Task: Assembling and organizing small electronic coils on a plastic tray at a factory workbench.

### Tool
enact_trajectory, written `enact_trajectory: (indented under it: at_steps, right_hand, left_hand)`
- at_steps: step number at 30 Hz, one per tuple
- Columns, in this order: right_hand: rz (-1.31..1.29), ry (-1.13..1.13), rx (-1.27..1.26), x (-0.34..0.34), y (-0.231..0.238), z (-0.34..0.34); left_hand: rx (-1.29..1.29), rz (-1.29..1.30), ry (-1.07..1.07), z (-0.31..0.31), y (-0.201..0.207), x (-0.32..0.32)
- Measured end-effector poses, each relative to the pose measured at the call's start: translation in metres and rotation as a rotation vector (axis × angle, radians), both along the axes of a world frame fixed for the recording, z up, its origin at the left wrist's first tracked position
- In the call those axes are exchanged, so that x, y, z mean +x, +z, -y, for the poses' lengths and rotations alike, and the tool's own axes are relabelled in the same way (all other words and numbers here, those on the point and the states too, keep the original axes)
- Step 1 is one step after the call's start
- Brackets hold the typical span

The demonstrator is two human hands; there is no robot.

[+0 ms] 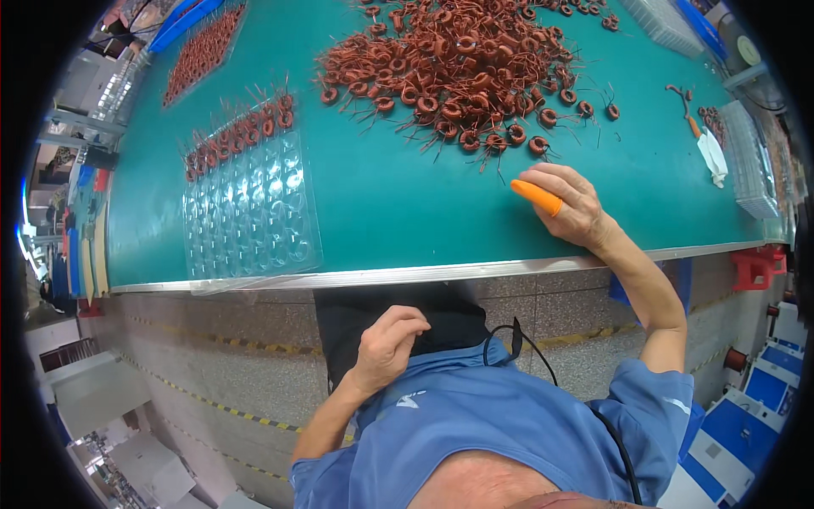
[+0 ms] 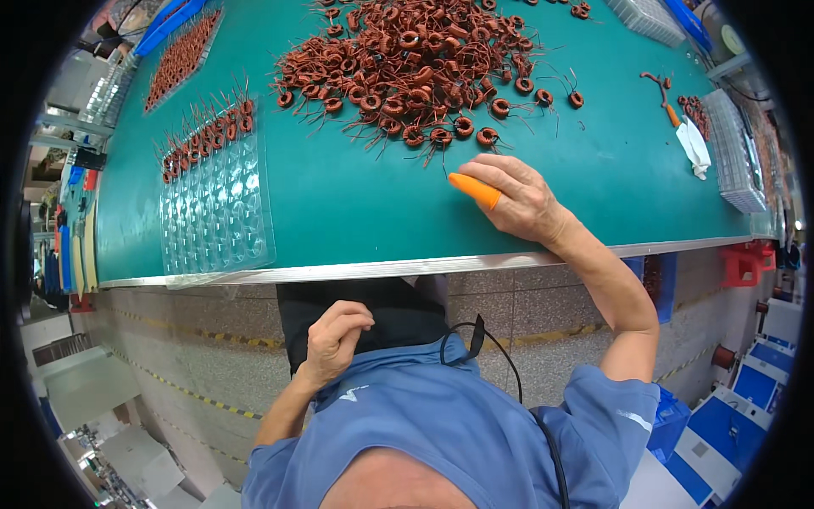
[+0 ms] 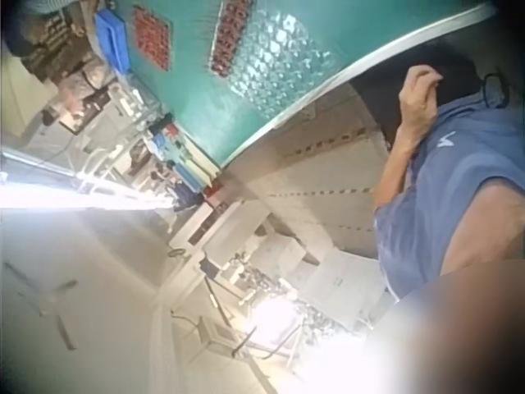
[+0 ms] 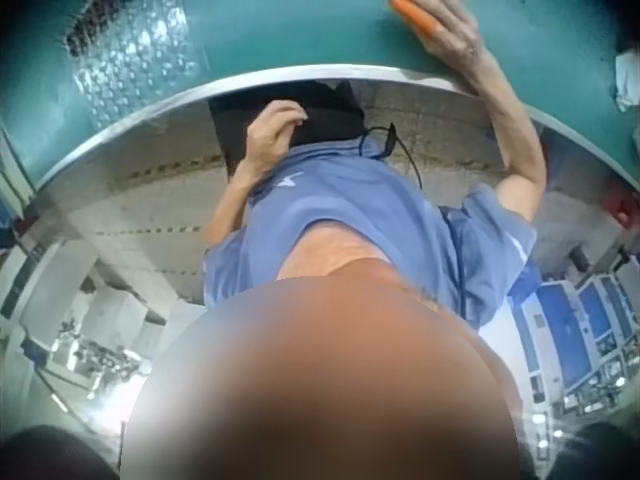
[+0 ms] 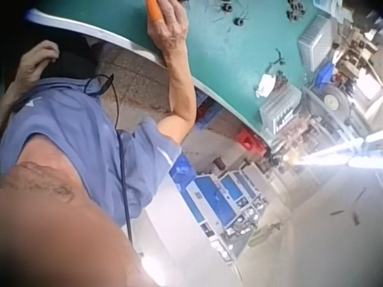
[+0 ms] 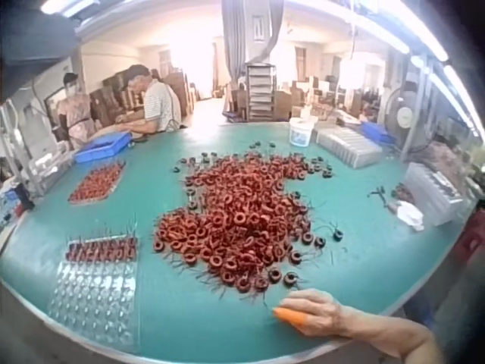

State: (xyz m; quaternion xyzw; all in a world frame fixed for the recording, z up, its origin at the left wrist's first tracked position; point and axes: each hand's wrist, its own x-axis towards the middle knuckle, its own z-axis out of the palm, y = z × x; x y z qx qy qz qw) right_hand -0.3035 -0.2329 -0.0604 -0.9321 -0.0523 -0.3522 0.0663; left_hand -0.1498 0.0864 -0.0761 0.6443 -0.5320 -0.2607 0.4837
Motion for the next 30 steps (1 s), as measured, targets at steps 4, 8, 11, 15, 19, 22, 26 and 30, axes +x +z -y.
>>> enact_trajectory:
  at_steps: [4, 8, 11, 15, 19, 22, 26, 30]
  right_hand:
    - [-0.055, -0.067, 0.039, 0.001, -0.001, -0.001]
    - [-0.139, -0.079, -0.056, 0.007, -0.002, 0.002]
    - [-0.373, -0.072, -0.260, 0.024, 0.011, -0.007]
    - [-0.555, -0.107, -0.353, 0.039, 0.021, -0.010]
    - [-0.528, -0.040, -0.332, 0.045, 0.021, -0.005]
    - [-0.379, -0.148, -0.115, 0.054, 0.016, -0.018]
    - [-0.253, -0.245, 0.929, 0.076, 0.029, -0.055]
    - [-0.107, -0.095, 1.340, 0.092, 0.049, -0.097]
  left_hand:
    - [-0.039, -0.042, -0.024, 0.007, -0.004, 0.004]
    - [-0.110, -0.080, -0.021, 0.011, -0.004, 0.008]
    - [-0.140, -0.084, -0.031, 0.006, -0.006, 0.009]
    - [-0.149, -0.088, -0.060, -0.009, -0.008, 0.010]
    - [-0.160, -0.104, -0.066, -0.023, -0.009, 0.012]
    - [-0.238, -0.053, -0.059, -0.020, 0.000, 0.021]
    - [-0.247, -0.005, 0.182, 0.004, 0.012, 0.031]
    - [-0.281, -0.050, 0.306, 0.061, 0.009, 0.034]
